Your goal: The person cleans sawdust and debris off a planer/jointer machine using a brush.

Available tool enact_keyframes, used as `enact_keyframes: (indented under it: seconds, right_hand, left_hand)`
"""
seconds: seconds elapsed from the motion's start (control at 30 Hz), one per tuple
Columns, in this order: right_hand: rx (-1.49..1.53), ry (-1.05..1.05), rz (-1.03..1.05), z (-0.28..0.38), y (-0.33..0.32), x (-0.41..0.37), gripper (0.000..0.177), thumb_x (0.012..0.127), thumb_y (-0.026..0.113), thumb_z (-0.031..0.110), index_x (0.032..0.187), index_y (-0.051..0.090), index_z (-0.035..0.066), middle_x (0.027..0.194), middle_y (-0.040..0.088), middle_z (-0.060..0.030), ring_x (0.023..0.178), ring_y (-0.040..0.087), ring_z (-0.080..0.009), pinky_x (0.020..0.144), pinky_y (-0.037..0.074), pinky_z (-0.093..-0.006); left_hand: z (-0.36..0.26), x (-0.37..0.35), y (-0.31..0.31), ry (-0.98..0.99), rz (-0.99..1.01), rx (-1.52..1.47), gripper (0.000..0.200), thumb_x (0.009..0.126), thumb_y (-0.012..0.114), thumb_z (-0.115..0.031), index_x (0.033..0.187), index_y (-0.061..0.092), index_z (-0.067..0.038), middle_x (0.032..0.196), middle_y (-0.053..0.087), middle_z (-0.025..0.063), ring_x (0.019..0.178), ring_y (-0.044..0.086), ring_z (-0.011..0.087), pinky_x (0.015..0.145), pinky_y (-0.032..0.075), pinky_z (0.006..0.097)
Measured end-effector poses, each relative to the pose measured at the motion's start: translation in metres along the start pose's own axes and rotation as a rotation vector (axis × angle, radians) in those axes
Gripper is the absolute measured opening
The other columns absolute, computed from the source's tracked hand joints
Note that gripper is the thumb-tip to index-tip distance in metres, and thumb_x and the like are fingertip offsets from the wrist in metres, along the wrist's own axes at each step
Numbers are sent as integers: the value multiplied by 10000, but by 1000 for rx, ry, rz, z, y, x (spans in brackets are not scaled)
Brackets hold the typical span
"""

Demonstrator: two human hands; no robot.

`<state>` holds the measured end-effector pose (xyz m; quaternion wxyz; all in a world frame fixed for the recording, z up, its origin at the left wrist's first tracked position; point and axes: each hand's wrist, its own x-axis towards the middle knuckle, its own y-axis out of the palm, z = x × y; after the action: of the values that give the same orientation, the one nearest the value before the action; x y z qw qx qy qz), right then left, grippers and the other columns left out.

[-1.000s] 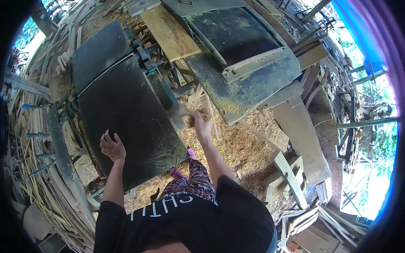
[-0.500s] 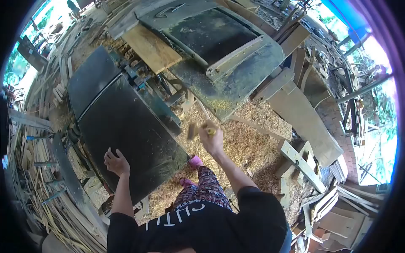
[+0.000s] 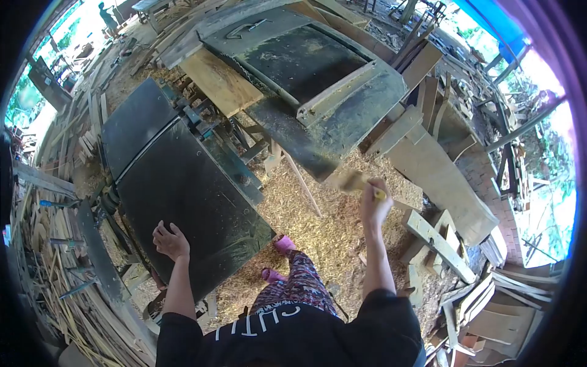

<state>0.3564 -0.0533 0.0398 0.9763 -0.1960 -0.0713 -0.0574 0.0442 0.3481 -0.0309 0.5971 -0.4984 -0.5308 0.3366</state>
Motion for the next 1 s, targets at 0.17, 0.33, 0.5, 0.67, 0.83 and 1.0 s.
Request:
enact_keyframes:
  seconds: [0.17,0.33,0.5,0.67,0.83,1.0]
  right_hand:
    - [400,157,80,50,25,-14,61,866,618,96,879,633,39,661,615,-41,503,541,-80,395,424,-225]
    - [101,-189,343,33,49,2,50,877,600,90,846,624,58,698,649,-30,527,564,-80,434,408,-236]
    - [-272,-645,-142,11,-28,29,10,841,600,47,843,594,40,660,599,-53,554,531,-119,503,433,-302]
    - [210,-190,178,55,12,13,49,849,633,87,852,630,38,681,619,-49,577,601,-100,474,461,-259]
    - [356,-105,296,81,74,37,114,861,630,128,894,634,19,660,635,-46,514,594,-98,440,470,-250]
    - [286,-71,385,54,135,120,146,845,615,144,862,622,0,615,629,-60,481,605,-116,420,475,-272]
  left_hand:
    - [0,1,0,-28,21,-26,362,946,492,-332,1261,457,-157,1235,464,74,1162,456,278,916,407,465]
    - [12,-4,-1,-12,-23,-106,345,938,507,-327,1231,494,-146,1237,475,76,1172,458,277,925,409,463]
    - [14,-4,-1,7,-51,-177,325,924,533,-309,1198,531,-134,1190,512,76,1136,491,278,897,433,466]
    - [21,-9,4,35,-88,-211,305,917,548,-283,1183,543,-134,1180,513,78,1127,494,283,871,445,472]
    - [18,-7,13,81,-132,-143,292,902,563,-270,1163,546,-140,1161,518,76,1092,512,292,836,463,468]
    - [19,-5,19,71,-154,-52,280,900,567,-262,1154,549,-144,1147,527,66,1059,532,290,800,479,454]
